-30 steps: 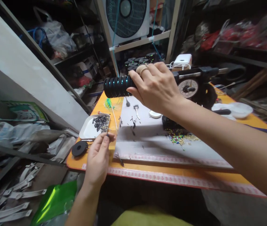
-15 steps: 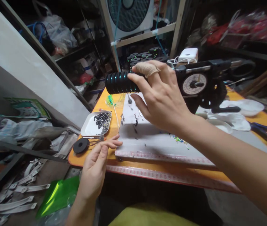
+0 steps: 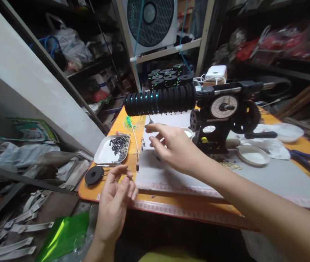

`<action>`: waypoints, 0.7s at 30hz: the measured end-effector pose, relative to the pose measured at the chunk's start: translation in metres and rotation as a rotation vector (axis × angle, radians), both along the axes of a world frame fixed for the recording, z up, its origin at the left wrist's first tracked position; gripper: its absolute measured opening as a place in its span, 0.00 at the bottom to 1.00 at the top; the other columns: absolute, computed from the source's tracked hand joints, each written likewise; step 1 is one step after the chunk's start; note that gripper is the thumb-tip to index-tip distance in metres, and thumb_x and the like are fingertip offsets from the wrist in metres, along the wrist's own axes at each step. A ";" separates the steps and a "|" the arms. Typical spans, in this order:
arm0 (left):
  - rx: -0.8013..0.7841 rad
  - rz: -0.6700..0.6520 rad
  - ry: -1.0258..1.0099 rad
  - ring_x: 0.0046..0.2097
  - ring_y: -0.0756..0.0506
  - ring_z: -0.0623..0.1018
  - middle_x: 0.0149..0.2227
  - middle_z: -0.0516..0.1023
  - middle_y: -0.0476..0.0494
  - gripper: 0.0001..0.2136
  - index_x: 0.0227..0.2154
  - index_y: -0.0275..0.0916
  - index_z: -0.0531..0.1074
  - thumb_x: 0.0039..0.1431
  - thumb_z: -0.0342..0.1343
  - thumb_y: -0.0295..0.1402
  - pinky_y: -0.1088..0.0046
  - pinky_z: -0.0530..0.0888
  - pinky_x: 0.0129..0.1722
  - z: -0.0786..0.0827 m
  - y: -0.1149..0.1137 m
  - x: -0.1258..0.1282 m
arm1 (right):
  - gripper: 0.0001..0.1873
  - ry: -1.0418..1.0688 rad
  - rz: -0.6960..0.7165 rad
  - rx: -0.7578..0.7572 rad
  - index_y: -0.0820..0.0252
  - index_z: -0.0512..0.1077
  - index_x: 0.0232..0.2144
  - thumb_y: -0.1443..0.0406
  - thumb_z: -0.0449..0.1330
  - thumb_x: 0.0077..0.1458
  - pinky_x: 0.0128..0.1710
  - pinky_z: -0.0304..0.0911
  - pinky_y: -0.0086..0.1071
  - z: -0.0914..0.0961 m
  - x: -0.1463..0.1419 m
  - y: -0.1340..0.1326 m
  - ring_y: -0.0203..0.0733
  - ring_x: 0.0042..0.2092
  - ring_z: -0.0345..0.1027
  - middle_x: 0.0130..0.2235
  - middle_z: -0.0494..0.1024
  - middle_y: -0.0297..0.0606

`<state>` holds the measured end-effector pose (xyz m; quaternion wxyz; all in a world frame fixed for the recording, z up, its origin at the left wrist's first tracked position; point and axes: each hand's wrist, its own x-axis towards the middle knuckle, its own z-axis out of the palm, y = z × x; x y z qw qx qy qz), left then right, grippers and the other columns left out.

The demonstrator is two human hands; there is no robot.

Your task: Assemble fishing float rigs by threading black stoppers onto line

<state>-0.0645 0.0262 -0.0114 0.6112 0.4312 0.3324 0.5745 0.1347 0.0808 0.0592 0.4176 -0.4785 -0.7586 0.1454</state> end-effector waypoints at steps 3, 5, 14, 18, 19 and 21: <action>-0.039 -0.071 -0.033 0.24 0.59 0.65 0.35 0.68 0.53 0.07 0.45 0.44 0.69 0.67 0.58 0.34 0.80 0.65 0.26 0.001 -0.003 0.005 | 0.20 0.106 0.112 -0.156 0.62 0.71 0.55 0.64 0.54 0.63 0.34 0.76 0.33 0.000 -0.010 0.006 0.41 0.39 0.80 0.53 0.80 0.47; -0.066 -0.117 -0.029 0.24 0.58 0.65 0.33 0.66 0.54 0.07 0.44 0.44 0.68 0.66 0.59 0.35 0.80 0.64 0.25 0.001 -0.004 0.008 | 0.19 0.164 0.159 -0.230 0.63 0.73 0.52 0.62 0.54 0.62 0.33 0.76 0.32 -0.002 -0.015 0.011 0.41 0.39 0.80 0.46 0.83 0.45; -0.055 -0.048 0.082 0.23 0.54 0.62 0.23 0.62 0.58 0.06 0.46 0.44 0.65 0.69 0.54 0.36 0.77 0.64 0.26 -0.002 -0.014 0.011 | 0.17 0.296 0.091 -0.347 0.63 0.77 0.47 0.63 0.60 0.57 0.37 0.74 0.37 -0.014 -0.009 0.004 0.43 0.35 0.78 0.42 0.84 0.45; 0.091 0.121 0.107 0.27 0.51 0.71 0.25 0.69 0.55 0.08 0.50 0.47 0.62 0.71 0.51 0.34 0.73 0.72 0.33 -0.006 -0.018 0.013 | 0.22 0.363 0.077 -0.386 0.60 0.72 0.53 0.60 0.63 0.56 0.35 0.74 0.37 -0.008 0.001 -0.009 0.42 0.34 0.77 0.44 0.82 0.44; 0.122 0.157 0.131 0.29 0.50 0.74 0.27 0.71 0.54 0.08 0.50 0.47 0.62 0.71 0.50 0.33 0.71 0.73 0.36 -0.008 -0.018 0.013 | 0.23 0.379 0.083 -0.403 0.60 0.71 0.52 0.59 0.64 0.56 0.34 0.75 0.37 -0.005 0.003 -0.012 0.42 0.34 0.78 0.42 0.82 0.43; 0.155 0.172 0.202 0.35 0.49 0.77 0.34 0.73 0.51 0.07 0.49 0.47 0.63 0.71 0.50 0.32 0.70 0.74 0.41 -0.011 -0.018 0.014 | 0.22 0.403 0.090 -0.440 0.60 0.73 0.50 0.57 0.65 0.56 0.35 0.75 0.37 0.001 0.008 -0.019 0.44 0.35 0.78 0.37 0.82 0.41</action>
